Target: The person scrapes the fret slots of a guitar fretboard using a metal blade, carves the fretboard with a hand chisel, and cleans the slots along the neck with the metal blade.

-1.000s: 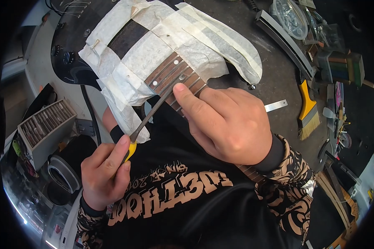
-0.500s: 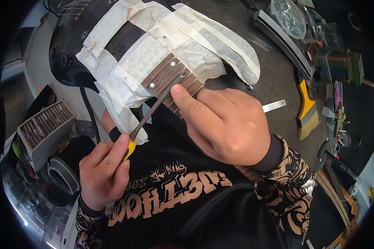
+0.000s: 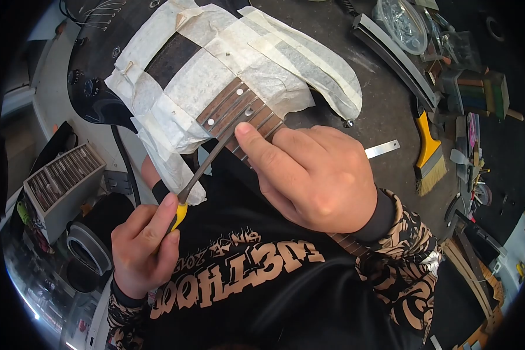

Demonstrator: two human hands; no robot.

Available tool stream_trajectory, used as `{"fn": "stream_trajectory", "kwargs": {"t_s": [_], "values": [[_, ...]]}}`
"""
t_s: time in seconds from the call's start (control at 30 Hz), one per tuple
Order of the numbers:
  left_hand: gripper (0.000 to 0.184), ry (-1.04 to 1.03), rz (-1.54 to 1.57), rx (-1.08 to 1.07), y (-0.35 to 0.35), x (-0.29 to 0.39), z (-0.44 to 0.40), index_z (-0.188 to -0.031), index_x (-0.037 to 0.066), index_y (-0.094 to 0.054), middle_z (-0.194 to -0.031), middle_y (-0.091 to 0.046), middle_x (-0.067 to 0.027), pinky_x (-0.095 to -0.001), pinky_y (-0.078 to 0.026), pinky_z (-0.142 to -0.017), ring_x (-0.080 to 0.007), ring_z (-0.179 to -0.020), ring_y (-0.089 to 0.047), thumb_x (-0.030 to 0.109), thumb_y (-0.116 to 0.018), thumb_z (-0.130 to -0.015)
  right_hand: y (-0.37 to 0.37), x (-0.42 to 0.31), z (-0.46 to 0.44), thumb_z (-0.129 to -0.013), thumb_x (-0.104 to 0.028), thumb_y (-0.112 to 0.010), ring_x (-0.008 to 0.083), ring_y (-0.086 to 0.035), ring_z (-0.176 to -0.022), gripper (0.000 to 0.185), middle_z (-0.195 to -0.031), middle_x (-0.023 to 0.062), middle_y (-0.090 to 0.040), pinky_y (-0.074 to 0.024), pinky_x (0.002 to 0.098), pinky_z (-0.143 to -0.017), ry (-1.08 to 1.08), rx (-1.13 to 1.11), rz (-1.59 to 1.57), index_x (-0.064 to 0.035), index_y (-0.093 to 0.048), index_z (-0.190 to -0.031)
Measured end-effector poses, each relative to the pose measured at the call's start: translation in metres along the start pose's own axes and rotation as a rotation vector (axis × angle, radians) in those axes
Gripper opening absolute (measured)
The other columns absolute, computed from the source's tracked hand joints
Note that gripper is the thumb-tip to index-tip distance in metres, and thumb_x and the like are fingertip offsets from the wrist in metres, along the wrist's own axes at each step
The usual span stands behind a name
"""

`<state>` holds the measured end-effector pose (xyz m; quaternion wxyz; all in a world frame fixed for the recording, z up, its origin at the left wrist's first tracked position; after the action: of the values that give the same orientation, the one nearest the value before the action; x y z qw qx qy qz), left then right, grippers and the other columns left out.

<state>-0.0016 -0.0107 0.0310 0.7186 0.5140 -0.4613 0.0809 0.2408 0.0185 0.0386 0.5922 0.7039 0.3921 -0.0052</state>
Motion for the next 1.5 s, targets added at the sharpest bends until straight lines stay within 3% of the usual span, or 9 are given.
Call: {"fn": "stream_trajectory", "kwargs": {"t_s": [0.53, 0.63, 0.83, 1.03, 1.1, 1.2, 1.37, 1.4, 1.5], "values": [[0.074, 0.011, -0.004, -0.010, 0.001, 0.001, -0.002, -0.164, 0.008, -0.074, -0.098, -0.070, -0.0080, -0.0367, -0.058, -0.063, -0.0231, -0.070, -0.070, -0.005, -0.082, -0.093, 0.000, 0.000, 0.001, -0.080, 0.011, -0.088, 0.0257, -0.064, -0.062, 0.064, -0.079, 0.0068, -0.065, -0.0487, 0.0416, -0.059, 0.005, 0.014, -0.009, 0.0009, -0.084, -0.143], [0.074, 0.021, 0.005, -0.072, -0.002, 0.004, -0.012, -0.162, 0.000, -0.073, -0.105, -0.076, -0.0165, -0.0361, -0.061, -0.071, -0.0289, -0.078, -0.074, -0.012, -0.076, -0.089, 0.002, -0.001, -0.001, -0.080, 0.010, -0.088, 0.0258, -0.063, -0.061, 0.065, -0.078, 0.0062, -0.064, -0.0478, 0.0417, -0.058, -0.011, 0.006, -0.003, 0.0005, -0.084, -0.143], [0.067, -0.151, 0.121, 0.161, 0.021, -0.002, -0.019, -0.163, -0.006, -0.071, -0.114, -0.081, -0.0206, -0.0349, -0.062, -0.071, -0.0261, -0.080, -0.078, -0.003, -0.077, -0.096, 0.009, -0.001, -0.008, -0.085, 0.003, -0.089, 0.0286, -0.063, -0.072, 0.060, -0.087, 0.0086, -0.064, -0.0488, 0.0440, -0.066, -0.024, -0.049, 0.024, -0.0057, -0.085, -0.144], [0.073, 0.237, 0.479, 0.245, 0.030, -0.025, -0.009, -0.177, -0.012, -0.048, -0.119, -0.078, -0.0194, -0.0252, -0.057, -0.076, -0.0126, -0.079, -0.070, 0.020, -0.063, -0.113, 0.037, 0.025, -0.012, -0.097, -0.005, -0.087, 0.0276, -0.062, -0.085, 0.042, -0.098, 0.0093, -0.064, -0.0497, 0.0427, -0.078, -0.215, 0.003, 0.269, -0.0079, -0.087, -0.139], [0.074, 0.155, 0.615, 0.248, 0.016, -0.010, -0.029, -0.180, -0.011, -0.044, -0.128, -0.076, -0.0191, -0.0271, -0.057, -0.084, -0.0142, -0.089, -0.070, 0.020, -0.062, -0.115, 0.050, 0.030, -0.009, -0.100, -0.008, -0.088, 0.0256, -0.063, -0.089, 0.038, -0.099, 0.0089, -0.063, -0.0504, 0.0410, -0.083, -0.357, 0.047, 0.102, -0.0053, -0.086, -0.137], [0.076, -0.100, 0.795, 0.211, -0.021, 0.033, -0.064, -0.184, -0.009, -0.038, -0.141, -0.074, -0.0186, -0.0300, -0.057, -0.096, -0.0167, -0.104, -0.071, 0.022, -0.062, -0.118, 0.061, 0.013, -0.015, -0.121, -0.029, -0.064, 0.0179, -0.063, -0.102, 0.049, -0.106, 0.0077, -0.064, -0.0500, 0.0375, -0.093, -0.344, 0.093, -0.366, 0.0073, -0.073, -0.152], [0.089, -0.447, 0.743, 0.148, -0.078, 0.129, -0.099, -0.182, -0.010, -0.036, -0.156, -0.060, -0.0354, -0.0486, -0.060, -0.114, -0.0504, -0.131, -0.072, 0.011, -0.079, -0.107, 0.099, 0.029, 0.013, -0.130, -0.037, -0.045, 0.0204, -0.065, -0.094, 0.042, -0.106, 0.0106, -0.063, -0.0524, 0.0338, -0.086, -0.572, 0.287, -0.716, -0.0004, -0.062, -0.123], [0.088, -0.416, 0.745, -0.008, -0.089, 0.141, -0.097, -0.181, -0.010, -0.038, -0.152, -0.061, -0.0344, -0.0492, -0.061, -0.111, -0.0484, -0.128, -0.073, 0.013, -0.080, -0.106, 0.117, 0.039, 0.025, -0.131, -0.036, -0.044, 0.0189, -0.064, -0.088, 0.040, -0.102, 0.0098, -0.061, -0.0511, 0.0316, -0.080, -0.592, 0.262, -0.691, -0.0022, -0.061, -0.118], [0.075, -0.563, 0.519, 0.188, -0.107, 0.148, -0.073, -0.173, -0.005, -0.054, -0.143, -0.068, -0.0217, -0.0450, -0.066, -0.098, -0.0411, -0.120, -0.076, 0.015, -0.082, -0.106, 0.154, 0.077, 0.070, -0.132, -0.032, -0.045, 0.0130, -0.057, -0.074, 0.036, -0.093, 0.0038, -0.057, -0.0463, 0.0281, -0.071, -0.774, 0.281, -0.502, -0.0037, -0.062, -0.117]]}}
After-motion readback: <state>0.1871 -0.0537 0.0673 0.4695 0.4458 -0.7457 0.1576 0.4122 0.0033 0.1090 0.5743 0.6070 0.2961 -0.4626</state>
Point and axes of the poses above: each hand's wrist, its own z-axis away from the middle knuckle, its own y-axis out of the back of the hand, x = y × z, the point moved 9 cm from there along -z, towards the middle knuckle
